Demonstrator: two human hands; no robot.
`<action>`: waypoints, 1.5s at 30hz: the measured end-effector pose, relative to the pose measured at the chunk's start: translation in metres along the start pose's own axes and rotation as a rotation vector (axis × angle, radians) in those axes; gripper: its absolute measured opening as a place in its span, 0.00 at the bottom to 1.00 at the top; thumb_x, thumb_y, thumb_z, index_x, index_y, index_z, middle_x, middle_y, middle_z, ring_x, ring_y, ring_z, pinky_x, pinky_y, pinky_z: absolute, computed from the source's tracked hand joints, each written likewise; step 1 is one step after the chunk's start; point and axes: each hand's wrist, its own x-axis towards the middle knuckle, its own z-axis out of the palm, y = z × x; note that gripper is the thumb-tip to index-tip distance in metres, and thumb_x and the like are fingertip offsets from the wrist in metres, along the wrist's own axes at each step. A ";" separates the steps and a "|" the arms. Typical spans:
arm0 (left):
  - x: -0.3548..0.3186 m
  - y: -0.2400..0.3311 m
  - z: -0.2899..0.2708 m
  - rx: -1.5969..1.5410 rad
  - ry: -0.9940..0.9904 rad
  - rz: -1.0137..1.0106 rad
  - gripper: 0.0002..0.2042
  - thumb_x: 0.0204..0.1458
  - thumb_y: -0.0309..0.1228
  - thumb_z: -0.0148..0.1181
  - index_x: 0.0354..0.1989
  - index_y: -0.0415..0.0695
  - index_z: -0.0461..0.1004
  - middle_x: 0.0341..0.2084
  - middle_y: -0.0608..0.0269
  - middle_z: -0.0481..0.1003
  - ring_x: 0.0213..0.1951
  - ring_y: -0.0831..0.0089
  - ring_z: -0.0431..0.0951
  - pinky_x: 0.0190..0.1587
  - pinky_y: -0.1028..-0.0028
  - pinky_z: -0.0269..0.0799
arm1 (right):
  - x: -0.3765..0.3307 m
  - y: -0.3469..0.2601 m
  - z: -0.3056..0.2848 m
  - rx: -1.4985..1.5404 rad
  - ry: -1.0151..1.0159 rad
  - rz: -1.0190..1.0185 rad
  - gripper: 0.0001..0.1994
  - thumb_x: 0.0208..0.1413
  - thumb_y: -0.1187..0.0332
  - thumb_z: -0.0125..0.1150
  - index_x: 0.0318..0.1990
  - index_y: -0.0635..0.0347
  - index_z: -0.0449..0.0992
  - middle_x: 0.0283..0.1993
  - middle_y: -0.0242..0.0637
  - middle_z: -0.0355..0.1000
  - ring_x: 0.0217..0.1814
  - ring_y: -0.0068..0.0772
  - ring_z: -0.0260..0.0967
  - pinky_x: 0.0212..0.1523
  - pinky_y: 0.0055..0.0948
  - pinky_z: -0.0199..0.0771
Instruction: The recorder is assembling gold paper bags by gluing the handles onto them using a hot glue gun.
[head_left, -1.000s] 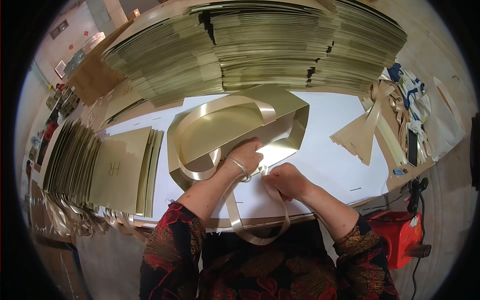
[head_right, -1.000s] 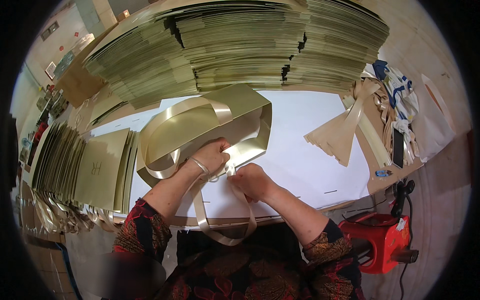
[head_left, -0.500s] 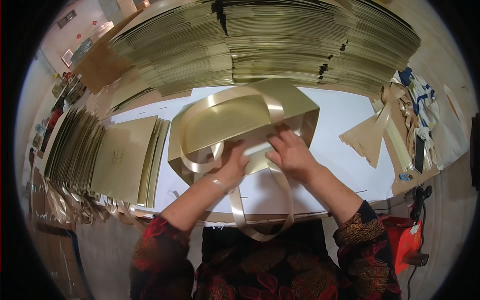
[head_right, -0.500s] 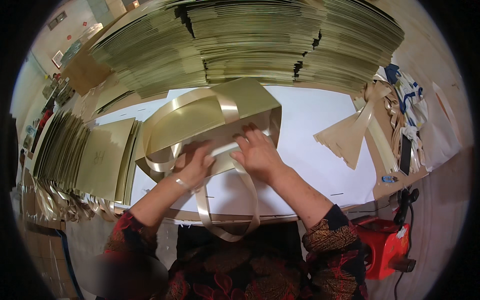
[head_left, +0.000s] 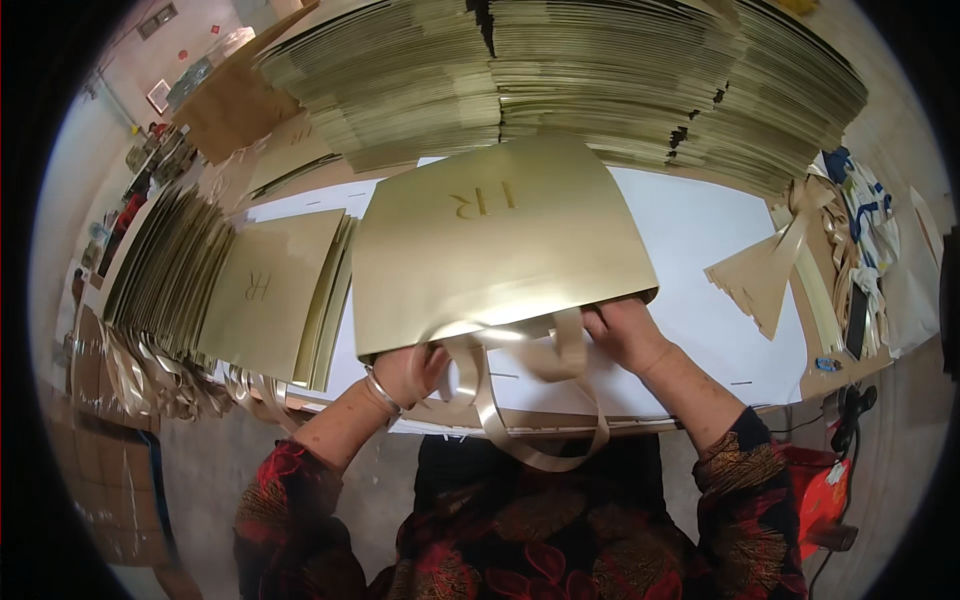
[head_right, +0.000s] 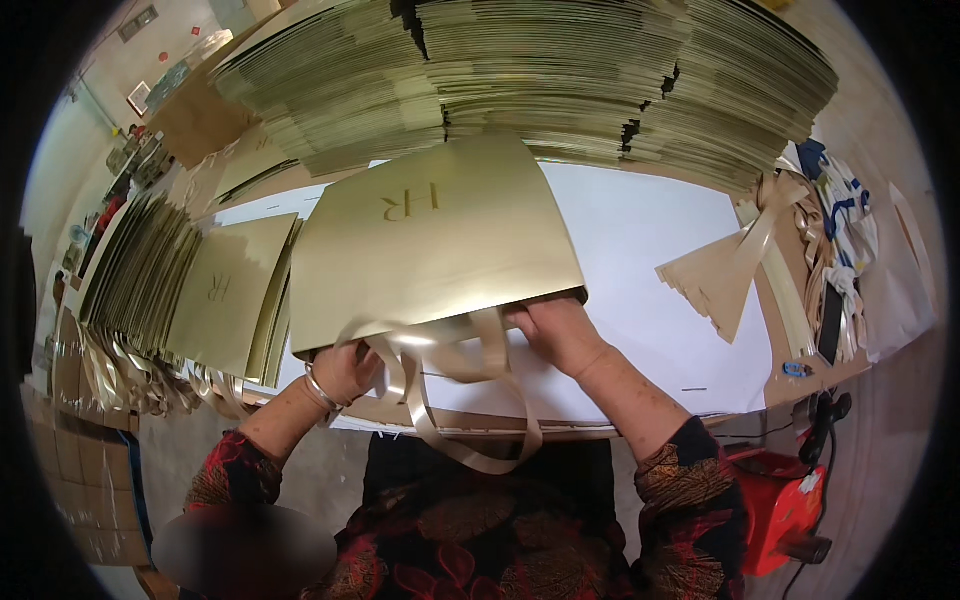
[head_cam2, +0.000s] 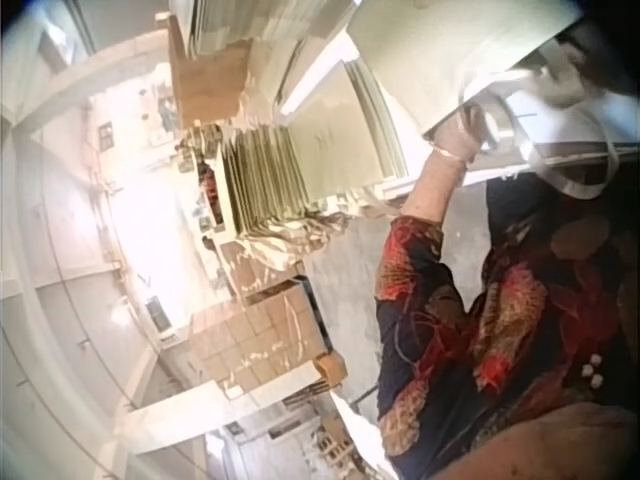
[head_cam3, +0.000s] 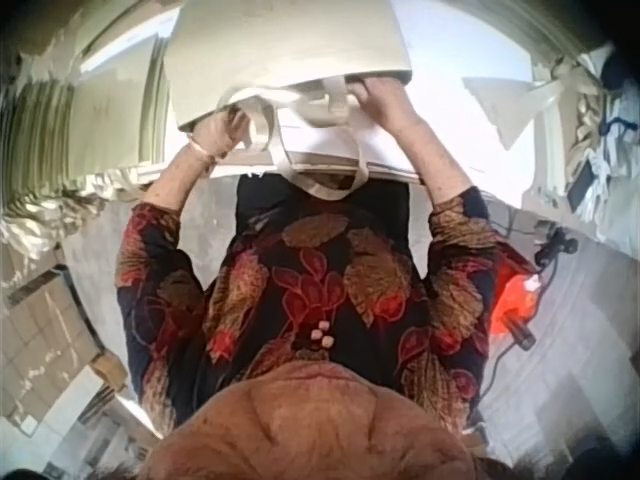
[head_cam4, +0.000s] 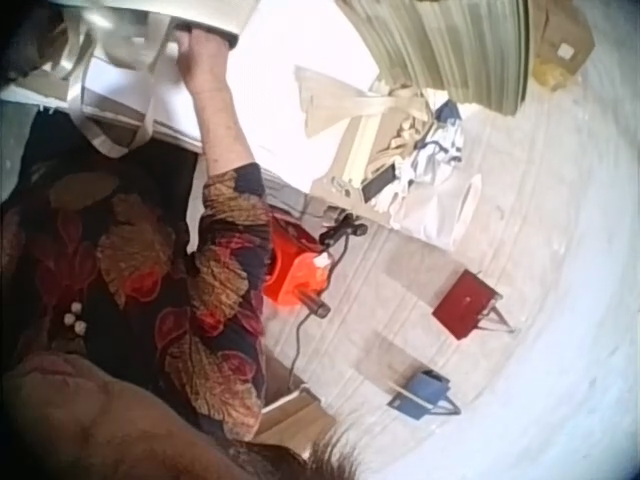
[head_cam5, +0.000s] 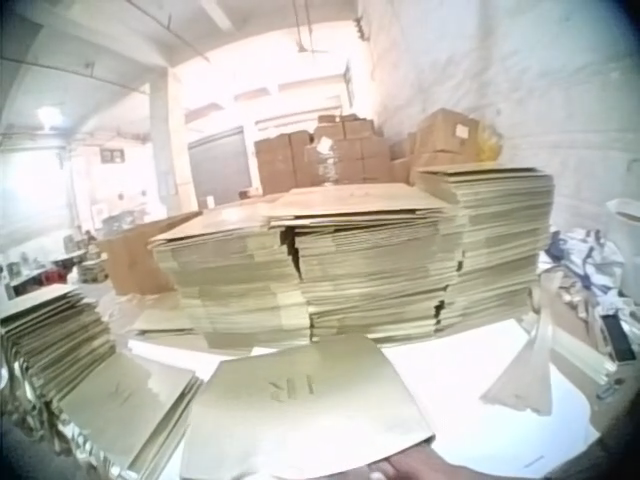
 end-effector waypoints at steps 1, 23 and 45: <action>-0.006 -0.002 -0.002 0.038 -0.057 -0.031 0.13 0.50 0.27 0.58 0.44 0.40 0.72 0.35 0.50 0.75 0.35 0.50 0.76 0.43 0.57 0.72 | -0.001 -0.004 -0.005 0.042 -0.022 -0.030 0.09 0.52 0.69 0.55 0.39 0.60 0.77 0.46 0.48 0.73 0.50 0.51 0.69 0.49 0.40 0.70; -0.024 0.066 -0.015 0.509 -0.203 0.320 0.09 0.46 0.31 0.56 0.35 0.43 0.72 0.24 0.60 0.71 0.31 0.63 0.73 0.41 0.65 0.68 | 0.116 -0.161 -0.144 0.872 -0.091 -0.007 0.09 0.55 0.67 0.54 0.34 0.64 0.75 0.27 0.45 0.73 0.20 0.33 0.71 0.20 0.28 0.72; 0.036 0.137 0.006 0.112 0.001 -0.064 0.03 0.46 0.26 0.58 0.25 0.40 0.74 0.24 0.53 0.73 0.33 0.54 0.74 0.43 0.59 0.68 | -0.047 -0.065 0.011 -0.261 -0.025 -0.046 0.06 0.48 0.69 0.53 0.25 0.59 0.75 0.27 0.44 0.73 0.32 0.47 0.75 0.32 0.41 0.76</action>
